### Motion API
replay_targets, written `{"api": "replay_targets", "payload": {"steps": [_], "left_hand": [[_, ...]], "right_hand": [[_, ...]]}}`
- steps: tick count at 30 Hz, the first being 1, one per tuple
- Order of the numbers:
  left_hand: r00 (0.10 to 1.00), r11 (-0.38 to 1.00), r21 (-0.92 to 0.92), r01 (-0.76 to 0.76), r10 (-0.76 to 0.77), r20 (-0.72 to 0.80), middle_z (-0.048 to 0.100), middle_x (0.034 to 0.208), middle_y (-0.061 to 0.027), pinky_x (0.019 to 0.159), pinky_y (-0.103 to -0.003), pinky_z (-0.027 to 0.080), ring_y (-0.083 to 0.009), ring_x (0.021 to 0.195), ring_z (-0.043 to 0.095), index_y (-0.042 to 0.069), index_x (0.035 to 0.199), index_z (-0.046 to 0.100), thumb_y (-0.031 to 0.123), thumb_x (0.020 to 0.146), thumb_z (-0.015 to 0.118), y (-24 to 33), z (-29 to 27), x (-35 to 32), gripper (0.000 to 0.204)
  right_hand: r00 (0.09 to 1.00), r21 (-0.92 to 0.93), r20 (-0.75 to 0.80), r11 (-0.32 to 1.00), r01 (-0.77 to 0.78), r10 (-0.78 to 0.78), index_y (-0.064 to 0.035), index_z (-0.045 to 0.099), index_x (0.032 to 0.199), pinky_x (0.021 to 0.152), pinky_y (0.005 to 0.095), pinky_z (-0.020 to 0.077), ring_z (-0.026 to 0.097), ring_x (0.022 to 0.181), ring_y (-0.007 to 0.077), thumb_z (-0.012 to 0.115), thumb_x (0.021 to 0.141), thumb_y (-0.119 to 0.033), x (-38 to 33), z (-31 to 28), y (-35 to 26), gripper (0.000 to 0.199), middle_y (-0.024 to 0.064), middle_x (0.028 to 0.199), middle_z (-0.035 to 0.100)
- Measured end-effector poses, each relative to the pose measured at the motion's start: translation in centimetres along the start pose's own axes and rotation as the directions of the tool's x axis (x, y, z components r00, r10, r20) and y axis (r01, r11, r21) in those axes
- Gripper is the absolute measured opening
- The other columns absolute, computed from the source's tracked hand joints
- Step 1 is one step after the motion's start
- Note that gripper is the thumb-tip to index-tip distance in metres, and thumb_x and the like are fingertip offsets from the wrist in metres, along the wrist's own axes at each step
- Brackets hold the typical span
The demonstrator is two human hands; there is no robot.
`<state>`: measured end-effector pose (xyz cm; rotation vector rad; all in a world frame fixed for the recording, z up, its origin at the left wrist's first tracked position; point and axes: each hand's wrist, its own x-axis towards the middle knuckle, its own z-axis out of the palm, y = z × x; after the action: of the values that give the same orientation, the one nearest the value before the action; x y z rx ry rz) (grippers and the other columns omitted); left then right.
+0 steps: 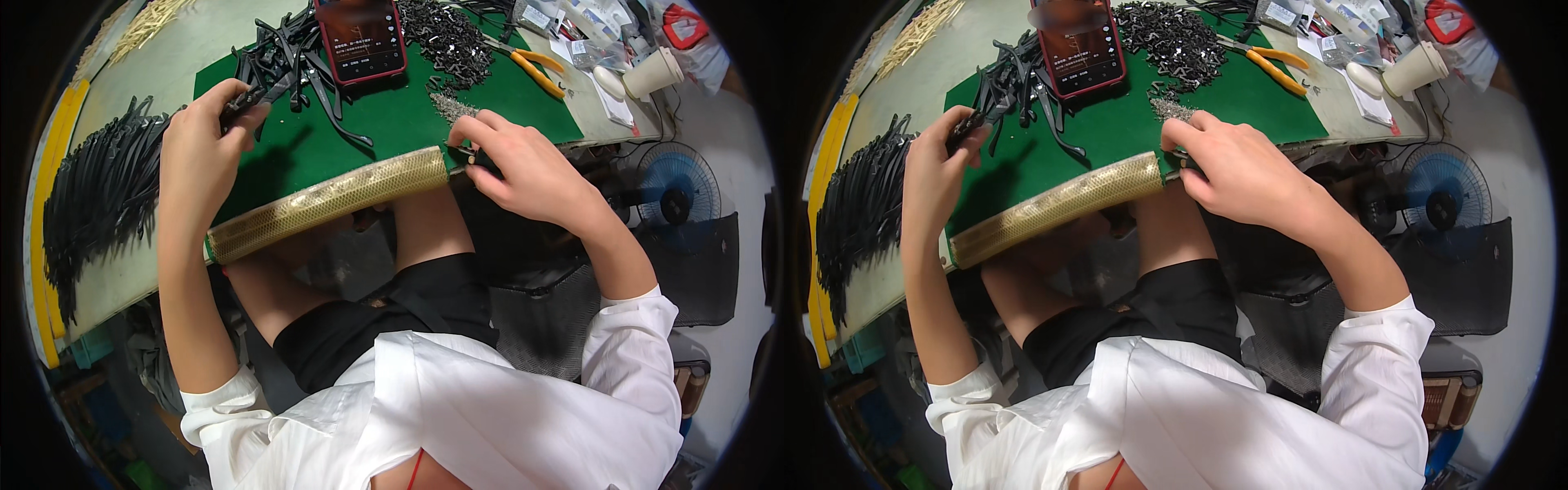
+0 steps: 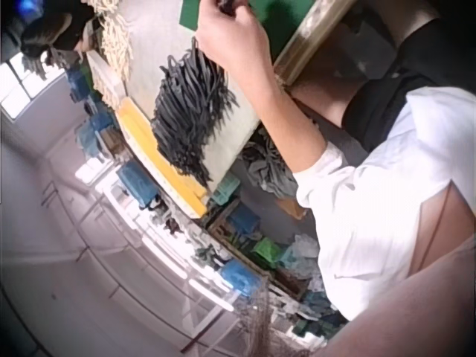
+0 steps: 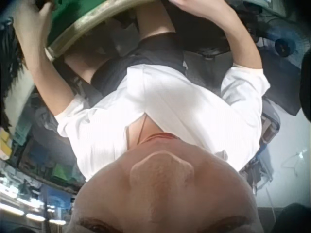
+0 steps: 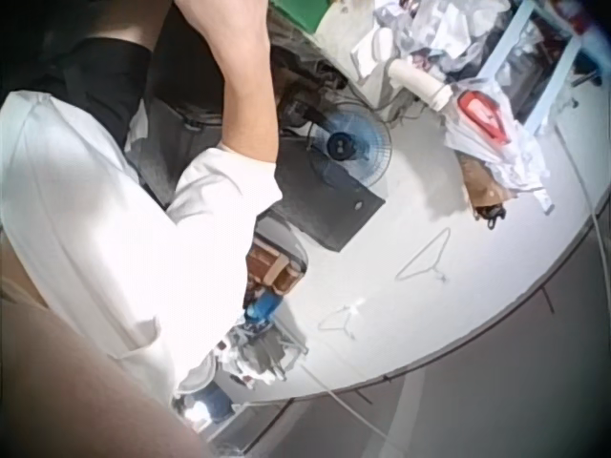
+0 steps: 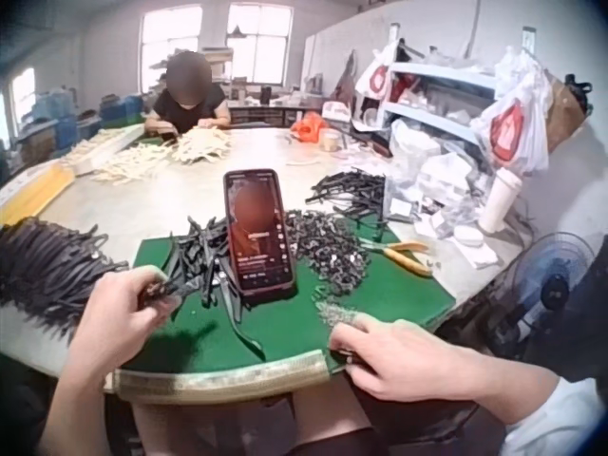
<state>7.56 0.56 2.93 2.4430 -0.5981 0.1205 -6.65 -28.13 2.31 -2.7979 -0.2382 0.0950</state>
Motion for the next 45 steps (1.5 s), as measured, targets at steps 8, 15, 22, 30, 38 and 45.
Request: {"api": "replay_targets", "payload": {"steps": [8, 15, 22, 30, 38, 45], "left_hand": [[0.985, 0.940, -0.300, -0.161, 0.173, 0.015, 0.063, 0.065, -0.0086, 0.054, -0.025, 0.043, -0.0107, 0.058, 0.061, -0.002, 0.108, 0.066, 0.005, 0.086, 0.070, 1.5, 0.6, -2.1, 0.024], [0.987, 0.912, -0.395, -0.108, 0.148, 0.070, 0.056, 0.062, 0.0001, 0.059, -0.022, 0.035, -0.0047, 0.062, 0.049, 0.003, 0.117, 0.065, 0.002, 0.089, 0.061, 2.3, 1.2, -2.9, 0.028], [0.978, 0.826, -0.526, -0.202, 0.196, -0.067, 0.056, 0.068, -0.0045, 0.055, -0.024, 0.039, -0.0082, 0.060, 0.049, -0.001, 0.108, 0.064, -0.003, 0.086, 0.063, 1.9, 2.6, -3.3, 0.022], [0.974, 0.822, -0.531, -0.205, 0.225, -0.028, 0.061, 0.082, 0.0000, 0.067, -0.020, 0.045, -0.0047, 0.074, 0.055, -0.004, 0.105, 0.062, -0.003, 0.088, 0.063, 2.7, 2.8, -4.7, 0.017], [0.906, 0.803, -0.431, -0.412, 0.312, -0.285, 0.062, 0.076, -0.0043, 0.063, -0.022, 0.046, -0.0070, 0.068, 0.057, -0.003, 0.102, 0.063, -0.002, 0.088, 0.067, 3.7, 4.7, -5.7, 0.015], [0.796, 0.782, -0.257, -0.568, 0.443, -0.413, 0.067, 0.079, -0.0134, 0.057, -0.033, 0.053, -0.0278, 0.065, 0.067, -0.001, 0.101, 0.066, -0.005, 0.065, 0.069, 3.4, 5.0, -5.7, 0.037]], "right_hand": [[0.999, -0.021, -0.049, 1.000, 0.006, -0.007, -0.0058, 0.057, 0.109, 0.077, 0.0464, 0.0514, 0.064, 0.083, 0.0389, 0.058, 0.085, -0.008, -0.2, 0.1, 0.2, 0.024, 0.0193, 0.099, 0.061], [0.998, -0.029, -0.063, 1.000, -0.009, 0.007, -0.0042, 0.057, 0.109, 0.078, 0.0471, 0.0512, 0.064, 0.084, 0.0397, 0.057, 0.086, -0.008, -0.2, 0.1, 0.2, 0.024, 0.0211, 0.096, 0.062], [0.998, -0.054, -0.045, 0.998, 0.033, -0.035, -0.0047, 0.058, 0.111, 0.078, 0.0474, 0.0508, 0.063, 0.085, 0.0406, 0.056, 0.086, -0.009, 0.8, 0.0, 0.1, 0.026, 0.0222, 0.093, 0.063], [0.999, -0.080, -0.008, 0.996, -0.032, 0.032, -0.0060, 0.058, 0.114, 0.082, 0.0473, 0.0499, 0.063, 0.090, 0.0391, 0.055, 0.086, -0.011, 0.9, -0.4, -0.4, 0.029, 0.0217, 0.096, 0.063], [0.994, 0.955, 0.111, 0.274, -0.113, 0.022, -0.0115, 0.056, 0.126, 0.043, 0.0166, 0.0407, 0.052, 0.050, 0.0026, 0.061, 0.095, -0.014, 0.6, -0.5, -6.2, 0.031, 0.0034, 0.103, 0.056], [0.993, 0.987, 0.117, 0.103, -0.120, 0.028, -0.0101, 0.051, 0.131, 0.039, 0.0173, 0.0370, 0.054, 0.050, 0.0048, 0.060, 0.097, -0.017, 0.5, 0.4, -7.4, 0.035, 0.0054, 0.105, 0.055]]}}
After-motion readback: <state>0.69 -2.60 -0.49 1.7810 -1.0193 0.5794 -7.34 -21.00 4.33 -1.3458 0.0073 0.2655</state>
